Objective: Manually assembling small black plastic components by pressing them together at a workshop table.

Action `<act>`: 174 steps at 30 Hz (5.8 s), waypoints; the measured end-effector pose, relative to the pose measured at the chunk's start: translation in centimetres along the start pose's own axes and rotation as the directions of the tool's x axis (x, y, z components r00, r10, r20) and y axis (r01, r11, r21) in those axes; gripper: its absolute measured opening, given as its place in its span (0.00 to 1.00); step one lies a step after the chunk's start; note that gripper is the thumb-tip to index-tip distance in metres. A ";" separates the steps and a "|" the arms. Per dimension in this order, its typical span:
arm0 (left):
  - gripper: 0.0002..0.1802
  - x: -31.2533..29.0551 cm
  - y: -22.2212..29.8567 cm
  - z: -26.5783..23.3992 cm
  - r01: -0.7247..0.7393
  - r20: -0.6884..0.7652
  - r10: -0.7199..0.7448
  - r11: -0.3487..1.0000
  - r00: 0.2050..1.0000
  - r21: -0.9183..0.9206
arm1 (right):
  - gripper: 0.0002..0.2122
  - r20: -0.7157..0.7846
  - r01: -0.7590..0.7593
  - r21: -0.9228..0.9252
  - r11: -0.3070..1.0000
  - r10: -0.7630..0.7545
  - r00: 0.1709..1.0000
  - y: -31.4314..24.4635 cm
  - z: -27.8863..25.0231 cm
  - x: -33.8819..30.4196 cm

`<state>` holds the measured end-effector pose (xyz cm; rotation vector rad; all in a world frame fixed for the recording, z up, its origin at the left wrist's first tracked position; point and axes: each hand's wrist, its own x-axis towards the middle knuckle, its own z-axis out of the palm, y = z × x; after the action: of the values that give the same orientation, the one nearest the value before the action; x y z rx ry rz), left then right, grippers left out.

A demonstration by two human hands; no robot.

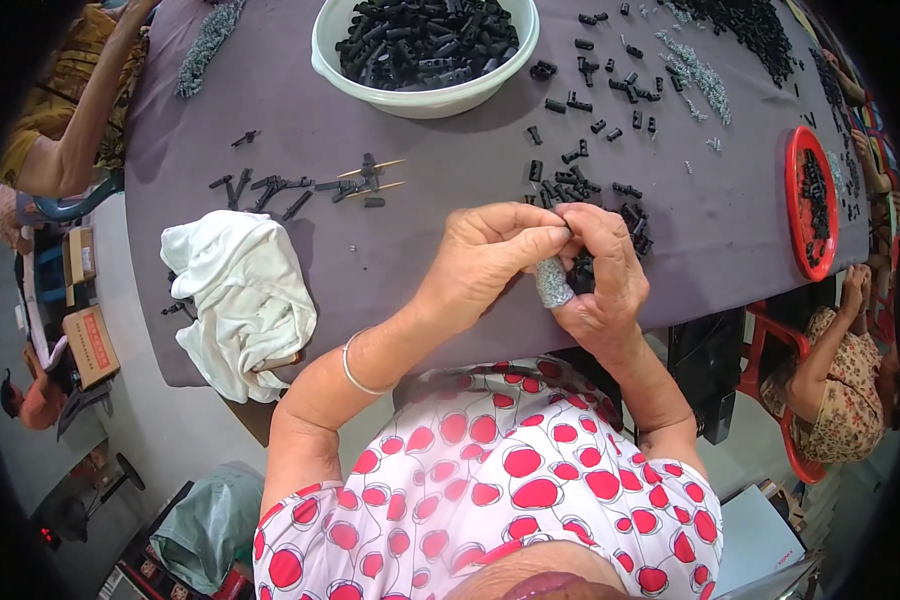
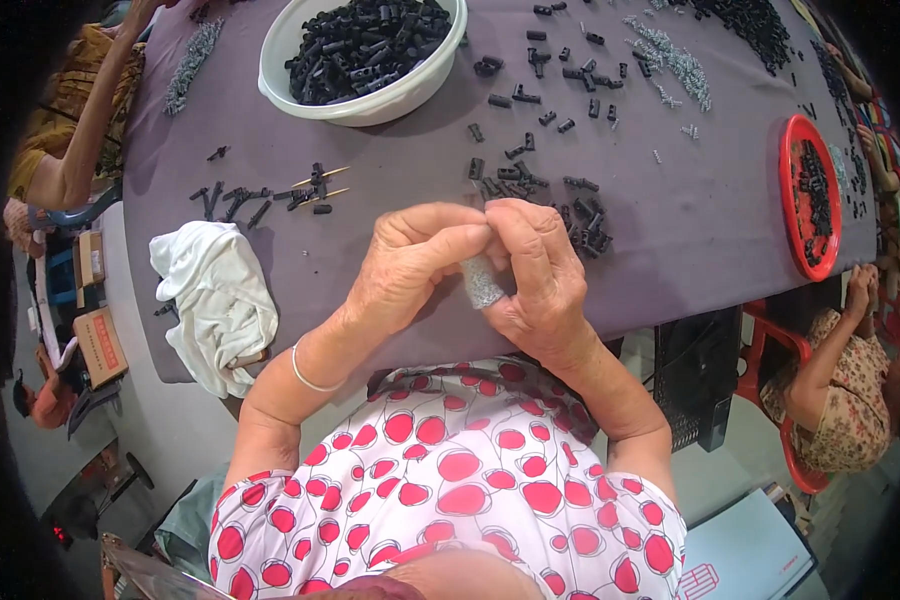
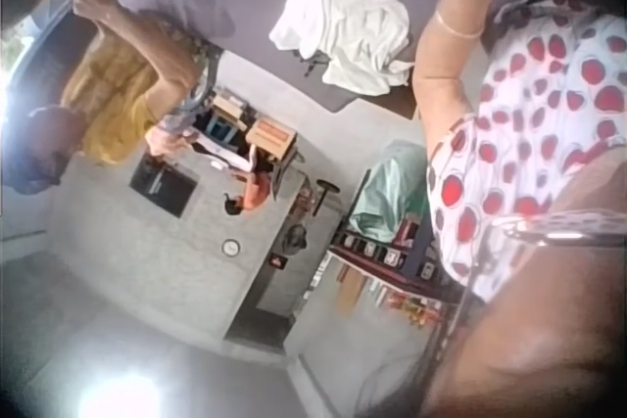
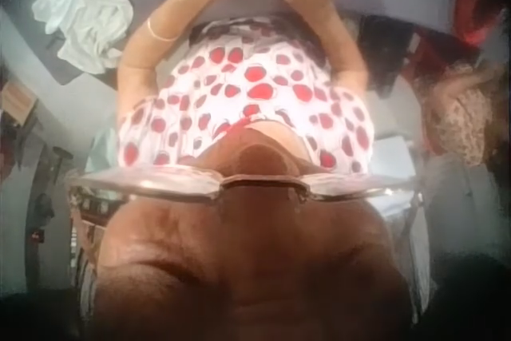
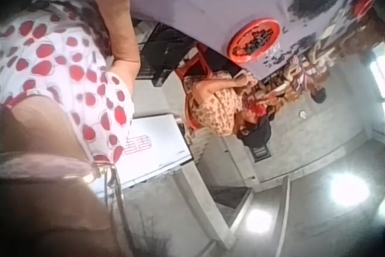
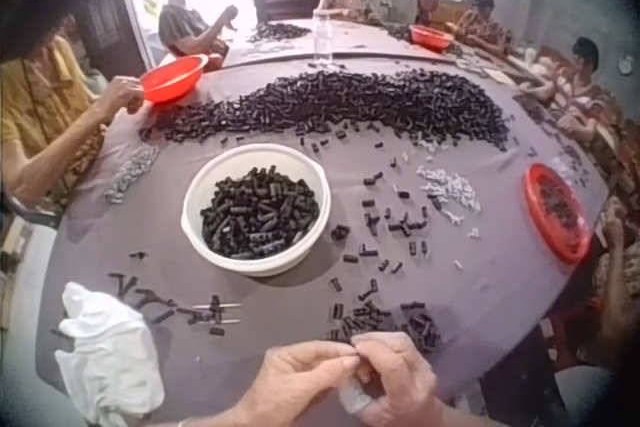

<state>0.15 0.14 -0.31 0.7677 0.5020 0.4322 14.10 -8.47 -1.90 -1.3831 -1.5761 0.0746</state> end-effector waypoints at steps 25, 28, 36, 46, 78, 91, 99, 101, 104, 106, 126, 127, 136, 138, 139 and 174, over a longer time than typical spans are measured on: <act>0.13 0.1 -0.4 0.5 -0.053 -0.121 0.059 0.997 0.991 0.047 | 0.20 0.097 0.082 -0.334 0.939 -0.053 0.994 0.4 -2.1 1.4; 0.13 0.2 -0.3 0.5 -0.043 -0.120 0.051 0.997 0.991 0.067 | 0.19 0.073 0.086 -0.313 0.946 -0.066 0.995 1.0 -2.1 1.2; 0.12 -0.1 -0.3 0.3 -0.012 -0.126 0.025 0.995 0.992 0.097 | 0.20 0.096 0.145 -0.211 0.967 -0.127 0.987 1.0 -2.4 1.5; 0.12 0.0 -0.3 0.3 -0.011 -0.022 0.017 0.962 1.000 0.274 | 0.17 0.124 0.154 -0.198 0.968 -0.131 0.984 0.4 -1.7 1.7; 0.06 0.1 -0.1 0.4 0.025 -0.062 -0.006 0.951 0.998 0.308 | 0.25 0.282 0.135 -0.532 0.836 0.024 0.959 9.0 -3.0 8.4; 0.07 0.2 -0.3 0.5 0.086 -0.046 -0.077 0.954 0.996 0.286 | 0.25 0.439 0.171 -0.481 0.860 0.068 0.896 7.4 -2.0 8.1; 0.11 0.1 -0.9 -0.2 0.002 -0.054 0.018 0.937 0.998 0.349 | 0.22 0.490 0.242 -0.369 0.897 -0.034 0.871 7.9 -0.6 8.0; 0.11 0.1 -0.7 -0.1 -0.001 -0.046 0.019 0.935 0.999 0.354 | 0.22 0.498 0.257 -0.362 0.896 -0.048 0.866 7.3 -1.5 7.1; 0.08 0.2 -0.4 0.1 0.006 -0.045 0.011 0.931 0.999 0.366 | 0.21 0.503 0.246 -0.304 0.920 -0.064 0.862 6.7 -2.9 5.8; 0.05 0.2 -0.3 0.4 0.019 -0.050 0.000 0.928 0.999 0.373 | 0.20 0.509 0.235 -0.271 0.933 -0.068 0.858 6.5 -3.6 5.2; 0.06 0.3 -0.2 0.2 0.034 0.002 -0.036 0.949 0.999 0.314 | 0.13 0.325 0.069 -0.143 0.987 -0.019 0.945 5.6 -7.0 3.2; 0.06 0.3 -0.3 0.2 0.032 -0.001 -0.034 0.949 0.999 0.314 | 0.14 0.359 0.091 -0.160 0.983 -0.028 0.933 5.1 -6.5 2.6; 0.10 0.1 -0.3 0.1 0.014 0.008 -0.017 0.946 1.000 0.325 | 0.19 0.417 0.127 -0.175 0.976 -0.043 0.908 3.2 -5.6 2.2; 0.09 0.0 0.1 0.2 -0.024 0.093 -0.008 0.938 0.996 0.346 | 0.19 0.489 0.208 -0.264 0.942 -0.055 0.871 2.8 -4.9 2.0; 0.09 -0.1 0.3 0.3 -0.018 0.084 -0.012 0.939 0.996 0.345 | 0.18 0.497 0.251 -0.305 0.919 -0.071 0.865 2.8 -4.6 1.8; 0.07 0.2 0.0 -0.6 -0.130 0.270 0.025 0.916 0.963 0.381 | 0.22 0.411 0.197 -0.289 0.937 -0.065 0.910 1.8 -5.9 0.9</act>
<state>-0.03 0.59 -0.72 1.2228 0.3133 0.2987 19.58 -10.27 0.56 -1.5780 -2.0933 0.0112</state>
